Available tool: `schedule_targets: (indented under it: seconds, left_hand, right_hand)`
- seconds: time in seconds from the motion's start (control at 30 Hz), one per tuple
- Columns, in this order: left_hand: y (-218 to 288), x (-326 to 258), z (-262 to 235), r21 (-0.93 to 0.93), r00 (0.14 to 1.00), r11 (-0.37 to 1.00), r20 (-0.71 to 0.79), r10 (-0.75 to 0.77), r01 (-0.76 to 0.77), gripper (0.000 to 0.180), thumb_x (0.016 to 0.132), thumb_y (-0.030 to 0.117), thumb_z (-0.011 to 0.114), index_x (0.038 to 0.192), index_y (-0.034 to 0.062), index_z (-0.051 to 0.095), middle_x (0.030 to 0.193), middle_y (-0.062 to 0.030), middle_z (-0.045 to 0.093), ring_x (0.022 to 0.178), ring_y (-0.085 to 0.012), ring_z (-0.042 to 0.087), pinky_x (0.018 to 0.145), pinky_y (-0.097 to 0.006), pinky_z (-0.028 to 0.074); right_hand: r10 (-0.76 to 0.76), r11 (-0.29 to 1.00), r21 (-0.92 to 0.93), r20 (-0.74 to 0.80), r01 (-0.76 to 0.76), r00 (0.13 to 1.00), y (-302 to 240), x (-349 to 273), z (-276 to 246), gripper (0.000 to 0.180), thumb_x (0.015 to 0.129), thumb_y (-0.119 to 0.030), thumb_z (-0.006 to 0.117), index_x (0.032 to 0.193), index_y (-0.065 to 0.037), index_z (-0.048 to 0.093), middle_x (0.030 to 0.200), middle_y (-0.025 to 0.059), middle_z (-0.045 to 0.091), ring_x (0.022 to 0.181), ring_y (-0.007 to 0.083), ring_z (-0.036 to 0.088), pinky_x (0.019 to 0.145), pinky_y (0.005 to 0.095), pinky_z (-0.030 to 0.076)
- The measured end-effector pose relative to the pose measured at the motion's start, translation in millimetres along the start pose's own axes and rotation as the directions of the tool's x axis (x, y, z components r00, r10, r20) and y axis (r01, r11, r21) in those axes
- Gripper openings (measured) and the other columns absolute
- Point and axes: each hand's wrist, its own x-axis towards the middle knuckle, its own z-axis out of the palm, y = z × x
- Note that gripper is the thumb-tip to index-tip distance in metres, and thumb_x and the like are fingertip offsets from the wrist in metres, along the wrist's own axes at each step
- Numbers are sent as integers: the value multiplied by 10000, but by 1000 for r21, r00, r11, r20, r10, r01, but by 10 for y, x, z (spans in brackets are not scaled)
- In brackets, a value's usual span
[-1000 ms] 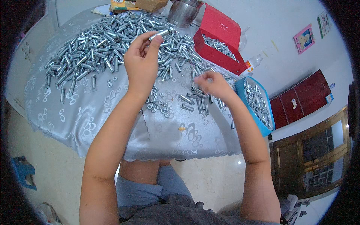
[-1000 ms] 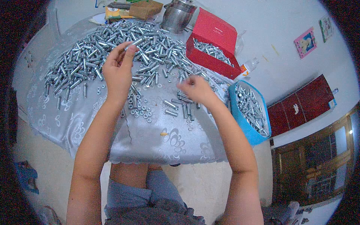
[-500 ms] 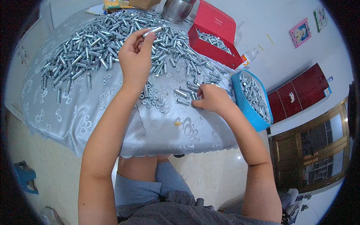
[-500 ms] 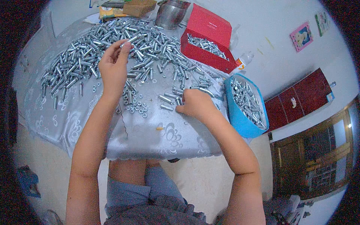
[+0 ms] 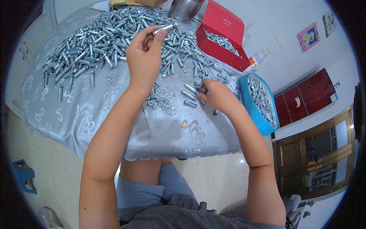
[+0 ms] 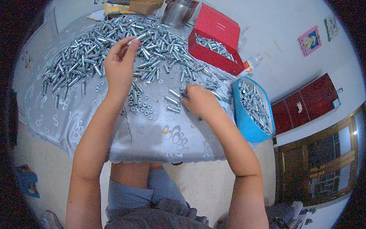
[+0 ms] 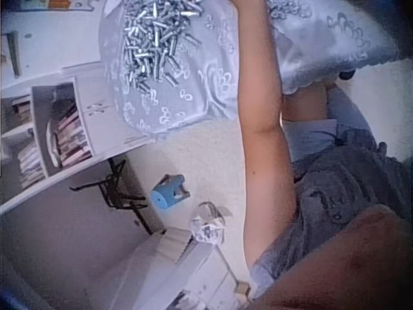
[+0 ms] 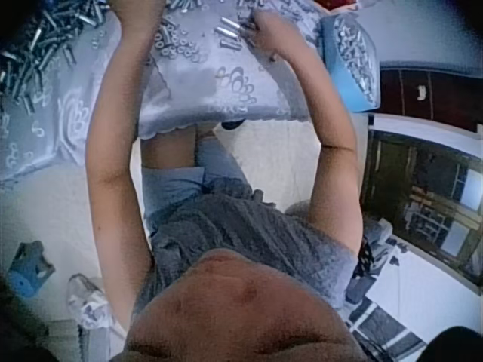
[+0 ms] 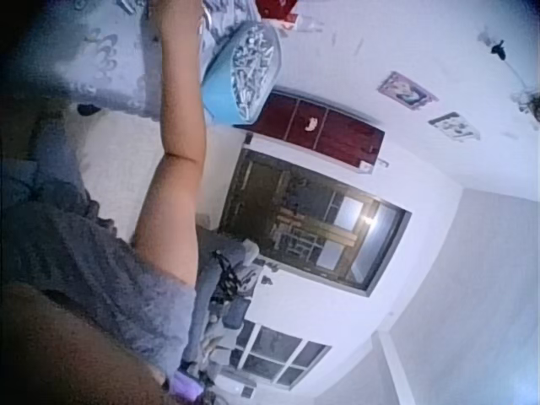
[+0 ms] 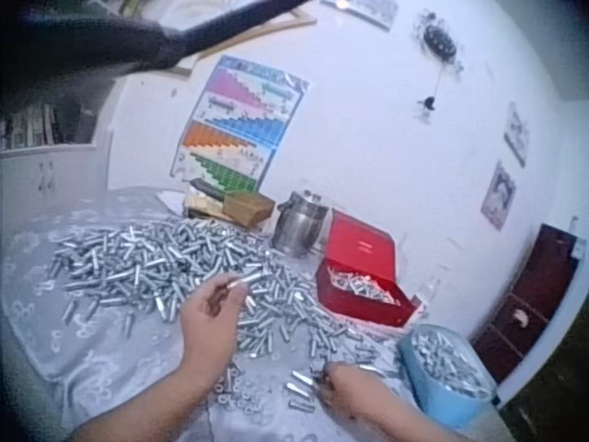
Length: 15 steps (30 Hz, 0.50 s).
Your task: The person sits at a table covered with a white cloth and assembles metal hardware by hand. They repeatedly pick up cylindrical metal pieces and small washers, fit the washers onto the cylinders, and place the assembled units into a blue plastic bin.
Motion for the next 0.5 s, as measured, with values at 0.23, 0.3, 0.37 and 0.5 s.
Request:
schedule_targets:
  seconds: [0.23,0.3,0.37,0.5]
  left_hand:
    - [-6,1,33,-48,1000,999,-18,9,-10,195,818,137,603,949,-8,592,725,12,574,563,1,413,476,-148,311]
    - [-3,-4,35,-64,1000,998,-28,11,-12,190,818,134,601,946,-7,593,721,14,572,560,1,408,474,-149,307]
    - [2,-1,27,-64,999,998,-30,17,-19,186,819,130,599,944,-7,593,717,15,569,557,2,404,471,-150,303]
    - [11,6,37,-61,999,998,-36,29,-32,179,821,123,594,942,-10,591,722,10,573,561,5,410,471,-147,306]
  right_hand:
    - [2,1000,15,227,-6,974,8,-35,-35,276,669,-191,639,835,26,594,771,179,611,723,286,597,667,344,463]
    - [51,998,19,202,-56,978,-20,-52,-125,269,664,-200,622,805,28,594,755,188,606,714,291,595,661,347,462]
    - [42,998,32,183,-49,982,-46,-70,-242,268,690,-213,576,797,33,572,744,203,595,707,300,589,651,358,455]
    - [-41,986,168,160,14,986,-155,-7,-154,233,756,-167,502,889,23,526,784,206,590,726,310,582,668,363,443]
